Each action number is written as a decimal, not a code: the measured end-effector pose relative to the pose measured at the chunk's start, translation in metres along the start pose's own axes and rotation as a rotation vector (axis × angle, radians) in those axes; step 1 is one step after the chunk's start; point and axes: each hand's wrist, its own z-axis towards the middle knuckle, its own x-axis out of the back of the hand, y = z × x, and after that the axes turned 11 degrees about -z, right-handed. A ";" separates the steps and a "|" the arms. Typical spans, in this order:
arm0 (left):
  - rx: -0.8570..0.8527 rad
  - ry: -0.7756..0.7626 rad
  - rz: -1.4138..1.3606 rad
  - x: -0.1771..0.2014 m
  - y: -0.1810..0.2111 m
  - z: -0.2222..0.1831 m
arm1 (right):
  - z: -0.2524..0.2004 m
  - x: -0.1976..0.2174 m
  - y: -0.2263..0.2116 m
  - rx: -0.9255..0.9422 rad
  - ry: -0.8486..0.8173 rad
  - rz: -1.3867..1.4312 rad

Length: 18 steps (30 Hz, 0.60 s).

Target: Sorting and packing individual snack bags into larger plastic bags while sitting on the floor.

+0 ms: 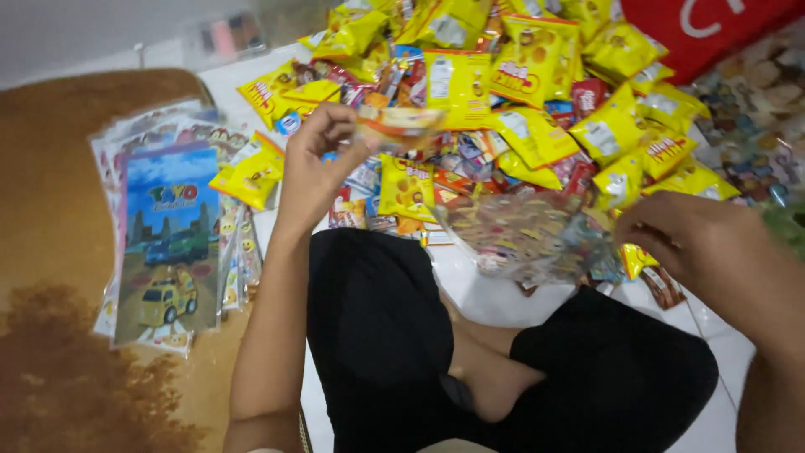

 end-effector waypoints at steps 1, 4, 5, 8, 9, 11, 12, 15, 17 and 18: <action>-0.061 -0.142 -0.151 -0.015 0.035 -0.003 | 0.000 -0.002 0.002 -0.013 -0.033 -0.025; -0.358 -0.237 0.071 -0.064 0.094 -0.010 | 0.003 0.019 -0.015 -0.174 -0.212 0.003; -0.367 -0.253 0.068 -0.077 0.099 -0.011 | 0.002 0.024 -0.021 -0.190 -0.203 0.006; -0.421 -0.343 0.129 -0.109 0.106 -0.012 | 0.001 0.034 -0.029 -0.288 -0.240 0.103; -0.425 -0.366 0.170 -0.114 0.103 -0.012 | 0.000 0.033 -0.027 -0.222 -0.234 0.081; -0.435 -0.397 0.210 -0.121 0.098 -0.011 | -0.001 0.031 -0.021 -0.165 -0.223 0.060; -0.447 -0.424 0.229 -0.122 0.097 -0.011 | -0.002 0.028 -0.018 -0.113 -0.191 0.078; -0.497 -0.452 0.301 -0.122 0.094 -0.010 | -0.005 0.021 -0.009 -0.029 -0.106 0.134; -0.523 -0.455 0.347 -0.122 0.095 -0.014 | -0.007 0.021 -0.009 0.000 -0.064 0.175; -0.466 -0.502 0.423 -0.123 0.096 -0.015 | -0.008 0.023 -0.011 0.006 -0.048 0.187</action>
